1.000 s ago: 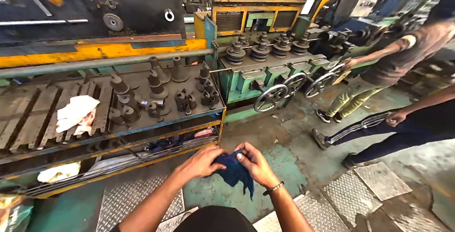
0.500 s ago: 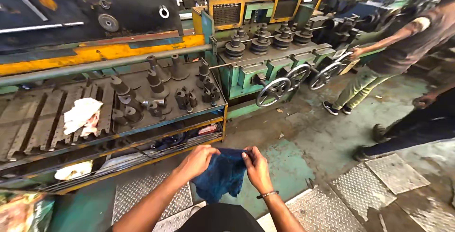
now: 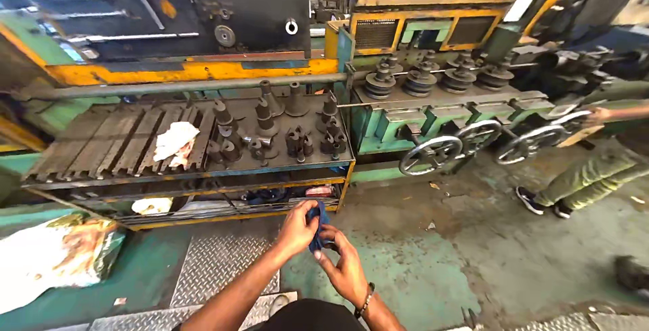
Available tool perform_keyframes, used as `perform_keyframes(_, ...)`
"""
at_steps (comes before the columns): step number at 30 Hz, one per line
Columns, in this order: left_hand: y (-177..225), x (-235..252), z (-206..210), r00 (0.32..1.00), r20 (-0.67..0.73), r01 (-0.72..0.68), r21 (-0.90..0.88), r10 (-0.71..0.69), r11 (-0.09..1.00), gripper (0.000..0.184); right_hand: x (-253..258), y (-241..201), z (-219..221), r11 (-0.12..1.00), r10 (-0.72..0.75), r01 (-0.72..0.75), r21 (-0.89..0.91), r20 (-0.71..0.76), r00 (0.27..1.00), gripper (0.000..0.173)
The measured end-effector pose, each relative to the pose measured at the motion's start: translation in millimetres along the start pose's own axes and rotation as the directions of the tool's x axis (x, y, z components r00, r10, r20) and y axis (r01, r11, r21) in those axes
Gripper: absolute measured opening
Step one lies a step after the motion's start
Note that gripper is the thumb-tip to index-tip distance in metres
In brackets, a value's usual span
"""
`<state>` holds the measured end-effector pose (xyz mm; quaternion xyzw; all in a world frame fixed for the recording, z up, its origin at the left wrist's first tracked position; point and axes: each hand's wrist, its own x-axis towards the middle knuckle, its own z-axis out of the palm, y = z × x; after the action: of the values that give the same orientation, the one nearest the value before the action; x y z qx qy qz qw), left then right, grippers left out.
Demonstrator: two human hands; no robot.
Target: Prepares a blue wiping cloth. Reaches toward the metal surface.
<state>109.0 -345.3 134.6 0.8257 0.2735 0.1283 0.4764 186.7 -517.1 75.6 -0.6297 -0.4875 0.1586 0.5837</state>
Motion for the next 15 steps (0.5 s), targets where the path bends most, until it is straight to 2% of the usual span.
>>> perform_keyframes(2, 2, -4, -3, 0.999, -0.033, 0.029, -0.036, -0.03, 0.999, 0.038, 4, 0, 1, 0.995, -0.055, 0.056, -0.08, 0.019, 0.998, 0.063)
perform_keyframes(3, 4, -7, -5, 0.998, -0.034, 0.056, -0.085, -0.06, 0.995, 0.039, 7, 0, 2, 0.988, -0.074, 0.074, -0.133, 0.009, 0.997, 0.06)
perform_keyframes(5, 10, -14, -11, 0.994, 0.008, 0.109, -0.228, -0.11, 0.968, 0.04, 15, -2, 0, 0.984, -0.072, 0.061, -0.17, -0.057, 0.996, 0.034)
perform_keyframes(7, 20, -21, -26, 0.995, 0.054, 0.095, -0.358, -0.081, 0.929, 0.032, 28, -13, -13, 0.997, -0.001, -0.006, -0.08, -0.085, 0.996, 0.024)
perform_keyframes(10, 13, -29, -54, 0.988, -0.072, -0.153, -0.433, 0.135, 0.888, 0.02, 42, -37, -42, 0.989, 0.039, -0.034, 0.142, -0.032, 0.999, 0.023)
perform_keyframes(11, 3, -30, -60, 0.972, -0.119, -0.236, -0.493, 0.204, 0.837, 0.025, 45, -45, -50, 0.98, 0.029, -0.023, 0.197, -0.026, 0.999, 0.024)
perform_keyframes(13, -18, -30, -62, 0.954, -0.097, -0.289, -0.556, 0.285, 0.779, 0.059, 48, -56, -63, 0.957, 0.012, -0.002, 0.288, -0.036, 0.999, 0.027)
perform_keyframes(15, -26, -37, -43, 0.959, 0.037, -0.231, -0.479, 0.282, 0.847, 0.093, 50, -62, -69, 0.945, 0.016, 0.009, 0.328, -0.076, 0.997, 0.034)
